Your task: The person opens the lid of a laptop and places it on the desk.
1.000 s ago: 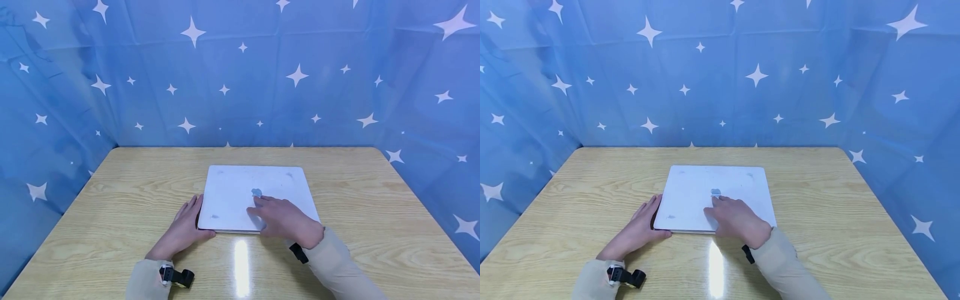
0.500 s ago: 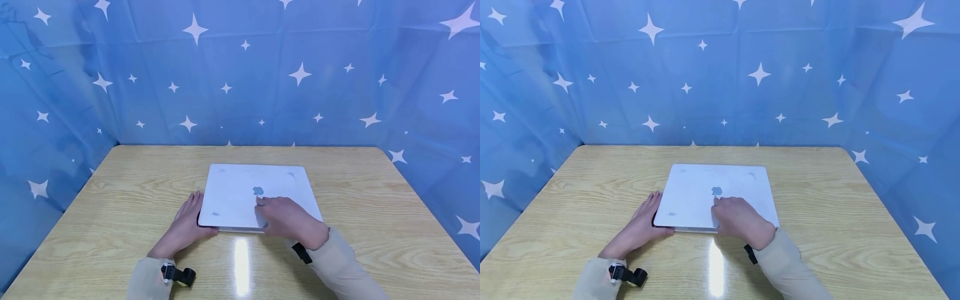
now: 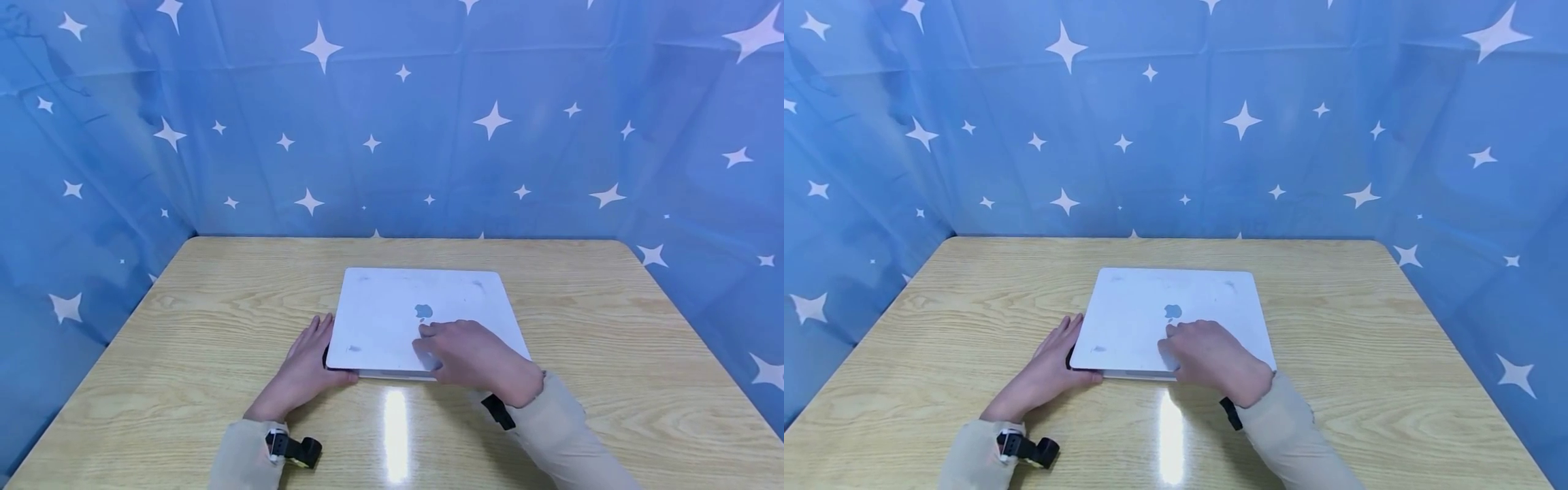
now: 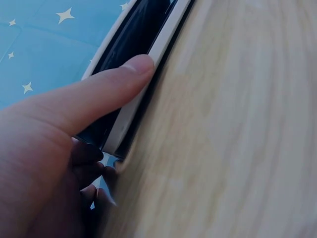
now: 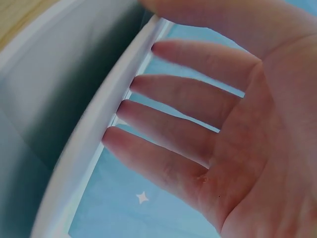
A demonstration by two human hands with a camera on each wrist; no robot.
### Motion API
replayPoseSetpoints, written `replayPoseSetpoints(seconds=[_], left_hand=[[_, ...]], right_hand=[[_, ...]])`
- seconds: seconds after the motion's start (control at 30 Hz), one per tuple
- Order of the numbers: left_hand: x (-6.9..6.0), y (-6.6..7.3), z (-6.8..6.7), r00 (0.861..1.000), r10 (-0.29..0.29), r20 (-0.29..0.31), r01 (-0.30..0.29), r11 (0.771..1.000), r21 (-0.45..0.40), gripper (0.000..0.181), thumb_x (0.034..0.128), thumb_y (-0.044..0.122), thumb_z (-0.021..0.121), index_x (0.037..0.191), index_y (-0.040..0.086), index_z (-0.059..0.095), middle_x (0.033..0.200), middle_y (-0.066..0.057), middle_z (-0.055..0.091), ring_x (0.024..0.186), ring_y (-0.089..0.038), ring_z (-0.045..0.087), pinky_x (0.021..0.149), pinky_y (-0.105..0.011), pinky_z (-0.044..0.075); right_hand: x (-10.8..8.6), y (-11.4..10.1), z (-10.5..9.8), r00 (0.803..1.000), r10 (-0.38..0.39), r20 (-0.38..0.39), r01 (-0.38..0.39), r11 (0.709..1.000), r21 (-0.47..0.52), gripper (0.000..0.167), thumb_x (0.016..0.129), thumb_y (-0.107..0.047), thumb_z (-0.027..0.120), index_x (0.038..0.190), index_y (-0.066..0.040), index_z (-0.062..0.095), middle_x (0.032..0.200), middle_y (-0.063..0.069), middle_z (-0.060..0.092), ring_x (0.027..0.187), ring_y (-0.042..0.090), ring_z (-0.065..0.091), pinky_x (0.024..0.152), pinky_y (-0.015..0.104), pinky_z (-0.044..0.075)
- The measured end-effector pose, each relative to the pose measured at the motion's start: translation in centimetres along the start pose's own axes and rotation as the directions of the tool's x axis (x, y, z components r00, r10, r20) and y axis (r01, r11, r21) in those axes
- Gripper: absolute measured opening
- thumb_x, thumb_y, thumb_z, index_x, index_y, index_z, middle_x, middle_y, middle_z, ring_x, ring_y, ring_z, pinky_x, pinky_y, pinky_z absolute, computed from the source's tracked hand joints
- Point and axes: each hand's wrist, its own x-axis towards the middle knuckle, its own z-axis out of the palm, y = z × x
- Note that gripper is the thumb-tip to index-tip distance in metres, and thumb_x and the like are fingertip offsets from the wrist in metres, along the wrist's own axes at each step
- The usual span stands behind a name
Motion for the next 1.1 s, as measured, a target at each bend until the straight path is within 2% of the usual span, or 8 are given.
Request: replayPoseSetpoints(seconds=[0.07,0.2,0.53,0.67,0.77,0.9,1.1], left_hand=[[0.0,0.1,0.0,1.000,-0.001,0.001,0.001,1.000,-0.003,0.107,0.0612,0.059,0.071,0.144,0.020,0.015,0.148,-0.010,0.012,0.135,-0.028,0.000,0.106,-0.047,0.002],[0.0,0.2,-0.1,1.000,0.005,-0.001,-0.005,1.000,-0.002,0.105,0.0620,0.057,0.071,0.144,0.021,0.016,0.147,-0.011,0.012,0.134,-0.028,0.000,0.106,-0.047,0.001],[0.1,0.2,0.0,1.000,0.007,-0.007,-0.007,1.000,0.000,0.106,0.0625,0.056,0.071,0.144,0.020,0.014,0.148,-0.010,0.012,0.135,-0.027,-0.001,0.106,-0.046,0.001],[0.1,0.1,0.0,1.000,-0.003,-0.007,0.003,1.000,-0.006,0.107,0.0622,0.056,0.071,0.144,0.021,0.012,0.148,-0.008,0.012,0.135,-0.026,-0.002,0.106,-0.046,0.000],[0.1,0.0,0.1,1.000,-0.001,-0.014,0.001,1.000,-0.009,0.108,0.0622,0.056,0.071,0.145,0.021,0.011,0.148,-0.007,0.013,0.135,-0.026,-0.001,0.106,-0.046,0.000],[0.1,0.0,0.1,1.000,-0.009,-0.018,0.008,1.000,-0.014,0.110,0.0622,0.056,0.072,0.145,0.019,0.008,0.148,-0.008,0.014,0.135,-0.026,-0.001,0.106,-0.046,0.001],[-0.1,0.0,0.1,0.999,-0.030,-0.023,0.030,0.999,-0.014,0.114,0.0600,0.058,0.072,0.145,0.016,0.008,0.147,-0.010,0.016,0.135,-0.026,0.000,0.106,-0.047,0.003]], right_hand=[[-0.1,0.1,-0.2,1.000,-0.020,-0.006,0.020,1.000,-0.003,0.018,0.069,-0.012,0.066,0.083,-0.019,0.058,0.074,-0.010,0.043,0.056,0.008,0.038,0.049,0.022,0.033],[-0.3,0.2,-0.6,0.999,-0.039,-0.007,0.039,0.999,0.007,0.022,0.071,-0.008,0.063,0.088,-0.021,0.060,0.079,-0.010,0.048,0.056,0.007,0.037,0.050,0.022,0.033],[-0.6,0.7,-0.9,0.994,-0.069,-0.081,0.071,0.997,0.023,0.017,0.070,-0.007,0.057,0.071,-0.023,0.050,0.070,-0.012,0.040,0.052,0.005,0.028,0.045,0.019,0.026],[-0.6,0.8,-1.1,0.991,-0.082,-0.104,0.085,0.996,0.021,0.016,0.071,-0.008,0.057,0.068,-0.023,0.050,0.074,-0.012,0.048,0.053,0.006,0.032,0.045,0.019,0.027],[-0.6,0.9,-1.2,0.986,-0.090,-0.139,0.092,0.996,0.008,0.016,0.072,-0.010,0.059,0.068,-0.023,0.051,0.084,-0.011,0.057,0.057,0.004,0.040,0.045,0.019,0.029],[-0.6,1.0,-1.2,0.980,-0.097,-0.171,0.097,0.995,-0.012,0.015,0.073,-0.011,0.060,0.070,-0.024,0.054,0.093,-0.011,0.061,0.062,0.002,0.049,0.044,0.017,0.031],[-0.8,1.0,-1.4,0.973,-0.105,-0.204,0.104,0.994,-0.019,0.016,0.075,-0.010,0.060,0.070,-0.025,0.054,0.096,-0.011,0.062,0.065,0.002,0.054,0.040,0.016,0.029]])
